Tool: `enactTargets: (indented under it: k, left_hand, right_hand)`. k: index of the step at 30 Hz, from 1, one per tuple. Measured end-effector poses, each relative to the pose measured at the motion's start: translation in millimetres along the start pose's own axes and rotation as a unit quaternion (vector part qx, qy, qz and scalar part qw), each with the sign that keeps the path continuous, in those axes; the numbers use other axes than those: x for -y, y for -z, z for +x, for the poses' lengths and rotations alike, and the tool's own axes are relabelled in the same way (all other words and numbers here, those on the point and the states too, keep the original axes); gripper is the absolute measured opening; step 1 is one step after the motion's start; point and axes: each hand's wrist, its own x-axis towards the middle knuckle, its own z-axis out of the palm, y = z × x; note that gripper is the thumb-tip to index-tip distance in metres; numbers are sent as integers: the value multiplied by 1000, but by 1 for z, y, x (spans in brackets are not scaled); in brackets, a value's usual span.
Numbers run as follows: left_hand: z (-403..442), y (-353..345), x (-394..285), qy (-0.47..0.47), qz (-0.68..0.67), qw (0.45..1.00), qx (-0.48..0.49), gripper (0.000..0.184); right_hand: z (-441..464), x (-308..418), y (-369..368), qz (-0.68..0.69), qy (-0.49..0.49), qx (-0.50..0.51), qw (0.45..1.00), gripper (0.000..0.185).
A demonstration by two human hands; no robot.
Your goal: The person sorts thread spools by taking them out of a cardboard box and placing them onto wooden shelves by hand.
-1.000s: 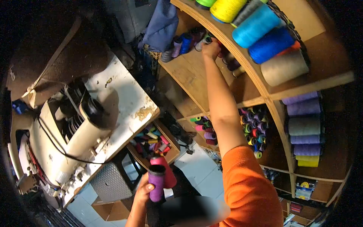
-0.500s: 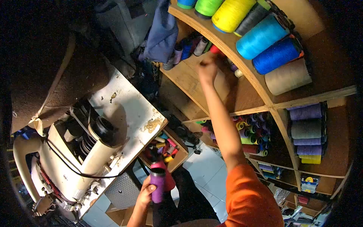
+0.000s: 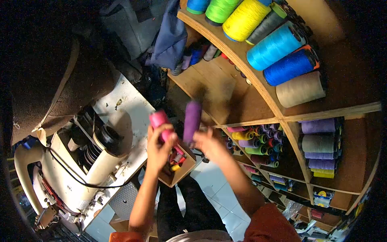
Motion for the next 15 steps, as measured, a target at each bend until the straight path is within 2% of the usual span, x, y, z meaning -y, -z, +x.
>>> enactTargets:
  k: [2, 3, 4, 6, 8, 11, 14, 15]
  left_hand:
    - [23, -2, 30, -17, -2, 1000, -17, 27]
    - [33, -2, 36, -38, -17, 998, -42, 29]
    - [38, -2, 39, -58, -33, 996, -66, 30]
    - [41, 1, 42, -67, -29, 996, -60, 35]
    - [41, 2, 43, -93, 11, 994, -60, 37]
    - [43, 0, 43, -99, 19, 992, -75, 38]
    - [41, 1, 43, -88, 21, 994, -63, 37]
    - [42, 2, 42, -87, 23, 994, -58, 37]
  right_hand:
    - [54, 20, 41, -25, 44, -56, 997, 37]
    - [71, 42, 33, -185, 77, -146, 969, 35]
    - [86, 62, 25, -337, 107, -232, 906, 33]
    - [146, 75, 61, -383, 194, -280, 859, 27]
    - [178, 91, 62, -204, 133, -237, 941, 27]
    - [211, 86, 63, -96, 159, -185, 965, 29]
    - [193, 99, 32, -225, 188, -324, 900, 32]
    - [185, 102, 24, -256, 216, -331, 882, 37]
